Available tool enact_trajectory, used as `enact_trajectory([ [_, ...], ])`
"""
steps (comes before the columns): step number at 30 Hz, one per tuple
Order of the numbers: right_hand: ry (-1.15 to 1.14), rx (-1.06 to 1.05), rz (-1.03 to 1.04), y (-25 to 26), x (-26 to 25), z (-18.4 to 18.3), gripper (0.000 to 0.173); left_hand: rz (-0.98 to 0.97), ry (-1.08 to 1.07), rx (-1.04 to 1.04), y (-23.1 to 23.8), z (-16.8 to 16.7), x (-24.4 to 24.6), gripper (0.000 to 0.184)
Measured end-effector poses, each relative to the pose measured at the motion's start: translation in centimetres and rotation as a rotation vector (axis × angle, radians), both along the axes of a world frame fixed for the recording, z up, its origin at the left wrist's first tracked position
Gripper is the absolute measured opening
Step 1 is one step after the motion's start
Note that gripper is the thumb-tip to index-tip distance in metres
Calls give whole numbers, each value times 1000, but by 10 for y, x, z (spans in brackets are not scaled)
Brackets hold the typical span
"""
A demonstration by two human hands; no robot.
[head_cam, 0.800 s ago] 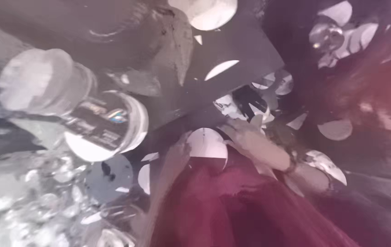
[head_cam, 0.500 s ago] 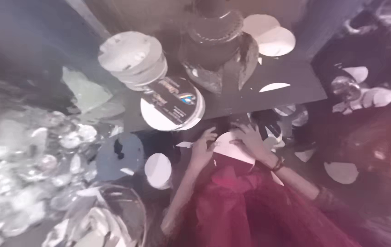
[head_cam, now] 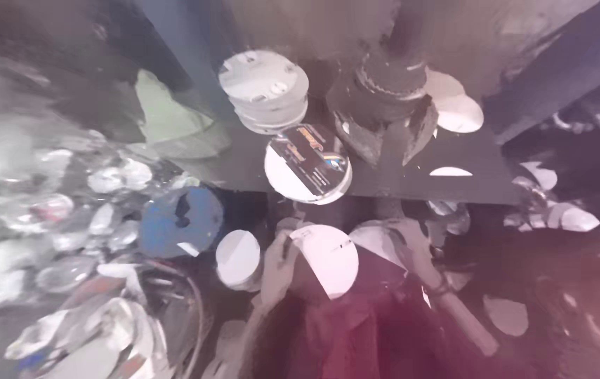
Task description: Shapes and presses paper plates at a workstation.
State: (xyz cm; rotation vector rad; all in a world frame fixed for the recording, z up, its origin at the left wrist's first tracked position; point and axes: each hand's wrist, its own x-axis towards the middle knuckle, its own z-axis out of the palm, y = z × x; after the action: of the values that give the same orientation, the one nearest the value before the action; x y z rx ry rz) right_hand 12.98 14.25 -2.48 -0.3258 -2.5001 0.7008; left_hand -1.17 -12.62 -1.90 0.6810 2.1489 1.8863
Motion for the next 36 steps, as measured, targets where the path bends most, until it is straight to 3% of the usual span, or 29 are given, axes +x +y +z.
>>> enact_trajectory([
  [3, 65, -275, 5, -17, -2, 25, 19, -105, 14, 148, 5, 6, 9, 21],
  [6, -118, -429, 280, -44, -12, 51, 29, -321, -38, 173, 10, 11, 20, 36],
  [9, 9, -175, 360, -41, -53, 91, 41, -455, -139, 250, -1, 9, 26, 35],
  [11, 136, -14, 323, -33, -103, 116, 38, -569, -205, 292, -10, 7, 30, 37],
  [13, 68, 140, 283, -26, -161, 129, 55, -589, -188, 295, -16, 11, 31, 44],
  [15, -127, 299, 240, -24, -207, 128, 73, -469, -61, 267, -24, 21, 24, 41],
  [16, -201, 335, 231, -25, -221, 128, 69, -359, 9, 265, -28, 26, 18, 36],
  [18, -204, 309, 217, -28, -234, 127, 47, -122, 99, 255, -41, 37, 4, 29],
  [21, 49, 95, 195, -21, -228, 128, 25, 179, 84, 315, -60, 52, -10, 30],
  [24, 239, -229, 212, -6, -218, 125, 15, 245, 42, 377, -82, 65, -22, 54],
  [27, 169, -382, 379, -30, -198, 135, 12, 227, -39, 472, -92, 73, -28, 31],
  [29, 4, -364, 514, -66, -176, 140, 18, 74, 5, 345, -90, 67, -30, 26],
  [31, -31, -207, 605, -88, -166, 138, 28, 1, 97, 217, -88, 61, -32, 23],
  [34, -37, 63, 433, -70, -182, 140, 33, 35, 250, -166, -110, 62, -25, 24],
  [36, -176, 222, 248, -42, -206, 131, 55, 14, 187, -449, -123, 76, -17, 29],
])
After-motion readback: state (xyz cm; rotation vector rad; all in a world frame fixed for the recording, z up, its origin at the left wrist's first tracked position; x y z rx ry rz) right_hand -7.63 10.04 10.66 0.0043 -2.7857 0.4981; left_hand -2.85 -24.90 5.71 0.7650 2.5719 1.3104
